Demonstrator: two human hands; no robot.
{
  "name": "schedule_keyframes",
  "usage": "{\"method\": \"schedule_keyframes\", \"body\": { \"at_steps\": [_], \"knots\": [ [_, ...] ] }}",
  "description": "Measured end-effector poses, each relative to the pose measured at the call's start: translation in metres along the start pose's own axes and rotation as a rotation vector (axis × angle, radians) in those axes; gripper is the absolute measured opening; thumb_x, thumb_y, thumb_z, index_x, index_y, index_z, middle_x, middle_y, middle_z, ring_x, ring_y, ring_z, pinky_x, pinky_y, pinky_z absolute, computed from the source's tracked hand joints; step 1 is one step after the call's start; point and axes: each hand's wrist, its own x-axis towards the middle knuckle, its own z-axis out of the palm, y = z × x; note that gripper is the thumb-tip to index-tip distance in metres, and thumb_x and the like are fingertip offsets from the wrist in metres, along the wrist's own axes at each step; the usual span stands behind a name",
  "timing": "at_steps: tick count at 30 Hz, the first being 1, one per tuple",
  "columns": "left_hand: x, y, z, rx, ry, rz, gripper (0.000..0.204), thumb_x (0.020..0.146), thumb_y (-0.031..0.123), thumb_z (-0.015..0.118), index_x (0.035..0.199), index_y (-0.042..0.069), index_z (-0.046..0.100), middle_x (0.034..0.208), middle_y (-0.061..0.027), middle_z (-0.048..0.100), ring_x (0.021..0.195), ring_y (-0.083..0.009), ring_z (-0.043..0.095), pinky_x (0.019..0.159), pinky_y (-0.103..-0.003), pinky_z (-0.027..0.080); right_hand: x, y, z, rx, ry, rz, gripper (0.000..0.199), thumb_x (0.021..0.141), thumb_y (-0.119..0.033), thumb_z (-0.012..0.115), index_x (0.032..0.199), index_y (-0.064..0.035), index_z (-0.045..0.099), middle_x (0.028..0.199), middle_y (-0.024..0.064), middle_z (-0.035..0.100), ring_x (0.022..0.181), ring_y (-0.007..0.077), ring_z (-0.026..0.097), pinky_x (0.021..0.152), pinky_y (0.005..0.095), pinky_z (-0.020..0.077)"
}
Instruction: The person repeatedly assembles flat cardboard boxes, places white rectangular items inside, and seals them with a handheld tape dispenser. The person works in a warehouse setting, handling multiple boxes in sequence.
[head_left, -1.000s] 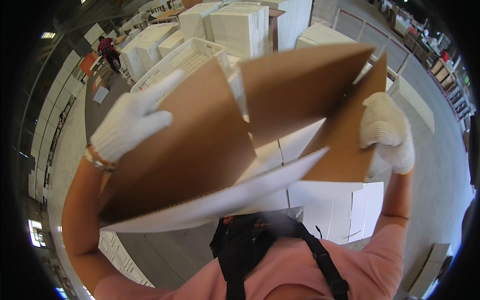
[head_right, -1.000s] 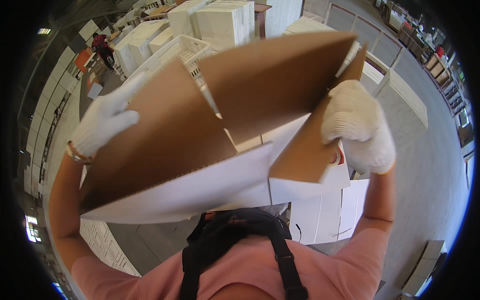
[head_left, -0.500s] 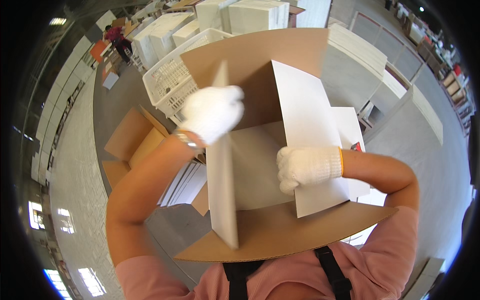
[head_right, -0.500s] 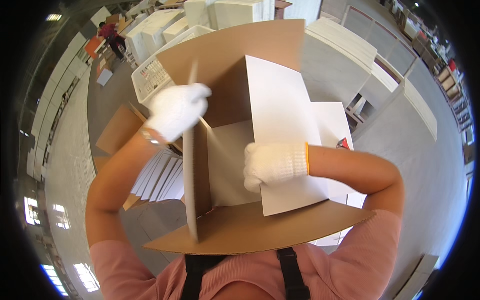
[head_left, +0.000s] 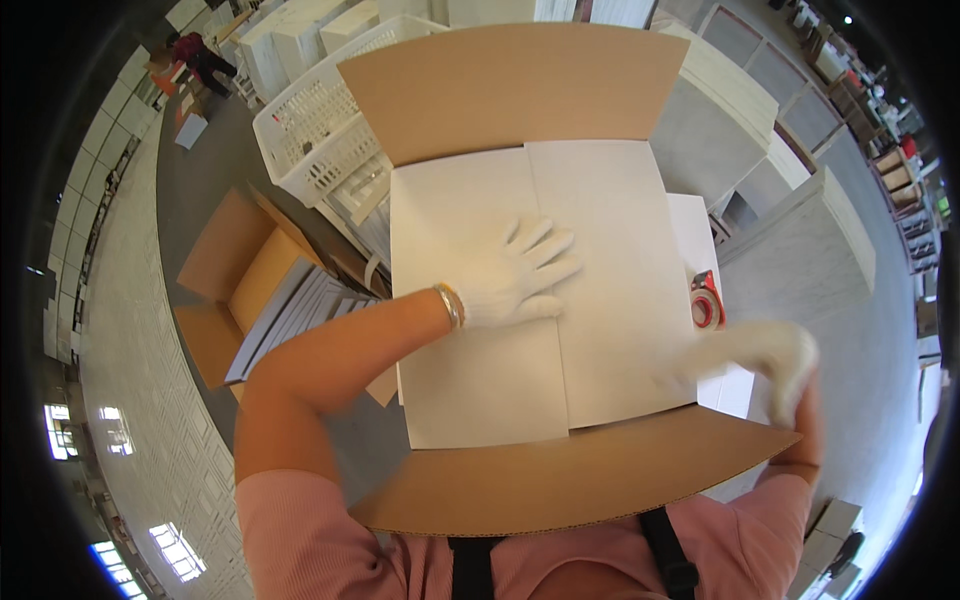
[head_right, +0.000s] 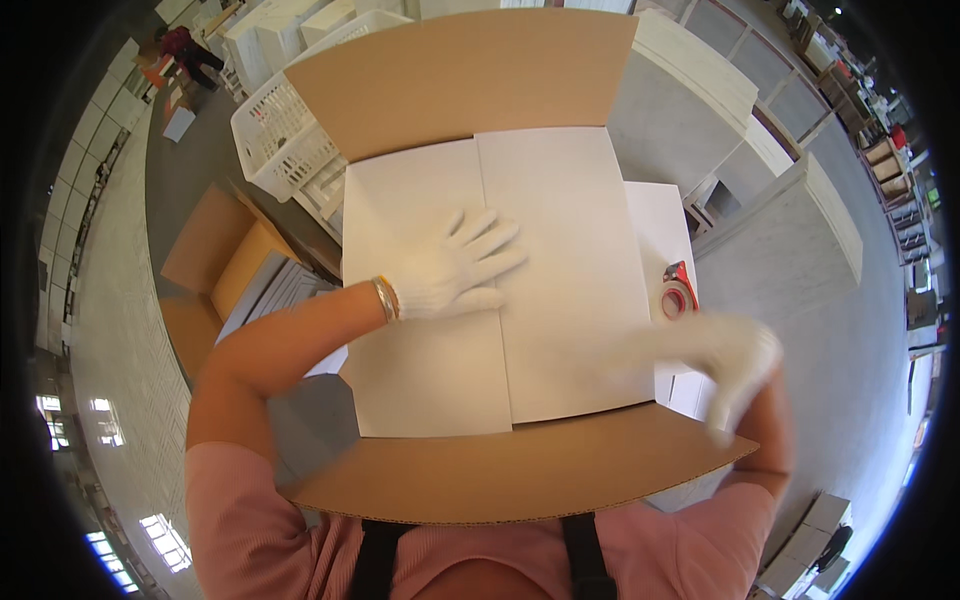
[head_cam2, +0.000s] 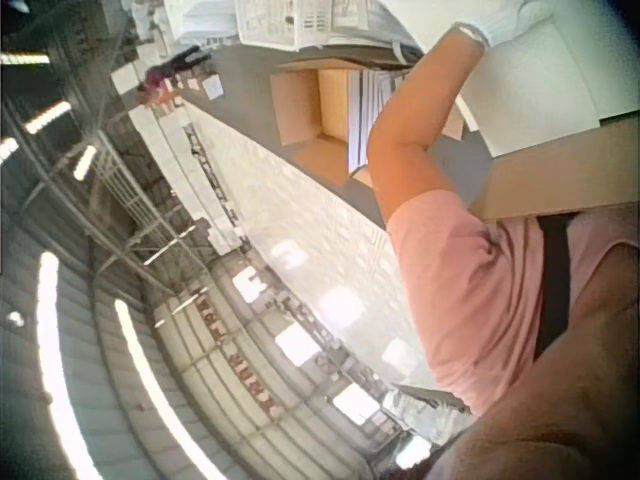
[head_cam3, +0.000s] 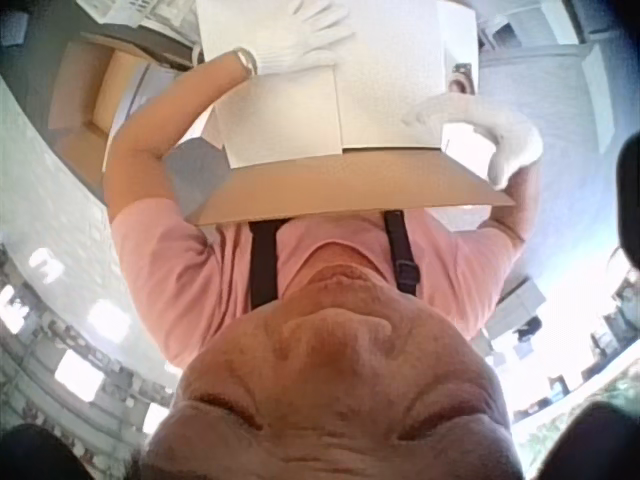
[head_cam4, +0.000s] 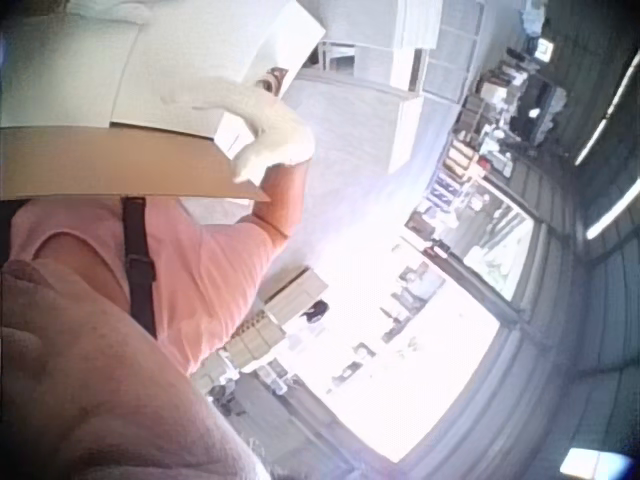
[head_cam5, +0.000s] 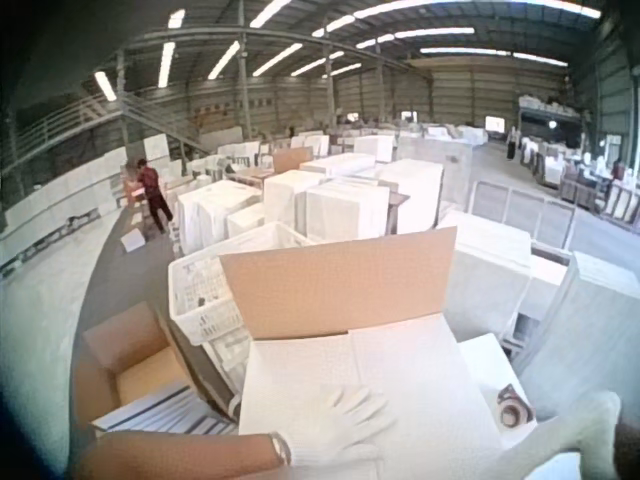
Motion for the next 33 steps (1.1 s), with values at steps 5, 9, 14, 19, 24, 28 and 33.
{"method": "schedule_keyframes", "body": {
  "at_steps": [5,9,14,19,24,28,33],
  "knots": [
    [-0.004,-0.007,-0.008,-0.108,-0.110,0.008,0.065,0.111,0.055,0.041,0.161,0.012,0.044,0.170,-0.0185,0.033,0.157,-0.0428,0.027,0.124,-0.061,0.025,-0.001,-0.073,0.056,-0.781,-0.214,0.433,0.057,0.097,-0.037,0.074,0.146,-0.0110,0.063,0.131,0.0161,0.072,0.119,0.0209,0.071,0.096,0.0405,0.0577],
    [-0.024,-0.029,-0.040,-0.918,-0.298,-0.039,0.073,0.113,0.057,0.037,0.164,0.006,0.038,0.172,-0.0193,0.033,0.158,-0.0384,0.029,0.127,-0.055,0.026,0.032,-0.074,-0.015,-0.608,-0.200,0.621,0.062,0.091,-0.041,0.078,0.145,-0.0143,0.064,0.104,0.0135,0.078,0.095,0.0268,0.076,0.084,0.0376,0.0599],
    [-0.077,-0.060,-0.083,-1.942,-0.122,-0.495,0.069,0.113,0.046,0.050,0.161,-0.003,0.042,0.167,-0.0158,0.043,0.155,-0.0258,0.040,0.126,-0.043,0.032,0.063,0.009,-0.056,-0.851,0.130,0.637,0.072,0.077,-0.050,0.086,0.135,-0.0126,0.068,0.109,0.0147,0.076,0.100,0.0357,0.072,0.087,0.0437,0.0565],
    [-0.141,-0.014,-0.074,-0.670,0.179,-0.640,0.078,0.096,0.040,0.070,0.160,0.001,0.045,0.173,-0.0247,0.028,0.160,-0.0407,0.028,0.128,-0.043,0.028,0.068,0.077,-0.046,-1.287,0.205,0.581,0.077,0.064,-0.033,0.095,0.133,-0.0117,0.069,0.126,0.0142,0.072,0.115,0.0372,0.068,0.099,0.0481,0.0531],
    [-0.150,0.023,-0.001,-0.447,0.266,-0.809,0.084,0.089,0.040,0.074,0.161,0.009,0.045,0.175,-0.0335,0.008,0.160,-0.0497,0.022,0.126,-0.046,0.031,0.112,0.024,-0.088,-1.719,0.455,0.036,0.081,0.069,-0.027,0.092,0.144,-0.0160,0.063,0.145,0.0136,0.064,0.131,0.0352,0.061,0.104,0.0481,0.0515],
    [-0.145,0.025,0.012,-0.523,0.365,-0.836,0.101,0.085,0.041,0.077,0.167,0.007,0.030,0.175,-0.0337,0.003,0.160,-0.0511,0.020,0.126,-0.045,0.032,0.169,-0.039,-0.175,-1.846,0.797,-0.107,0.073,0.083,-0.042,0.083,0.146,-0.0109,0.061,0.139,0.0162,0.067,0.124,0.0363,0.066,0.103,0.0438,0.0539],
    [-0.145,0.033,0.017,-0.648,0.604,-0.946,0.127,0.076,0.039,0.087,0.170,0.001,0.010,0.173,-0.0374,-0.002,0.159,-0.0522,0.022,0.123,-0.046,0.037,0.178,-0.060,-0.162,-1.259,0.637,0.339,0.070,0.087,-0.059,0.076,0.130,-0.0043,0.071,0.132,0.0180,0.069,0.118,0.0351,0.067,0.103,0.0427,0.0533]
  ]
}}
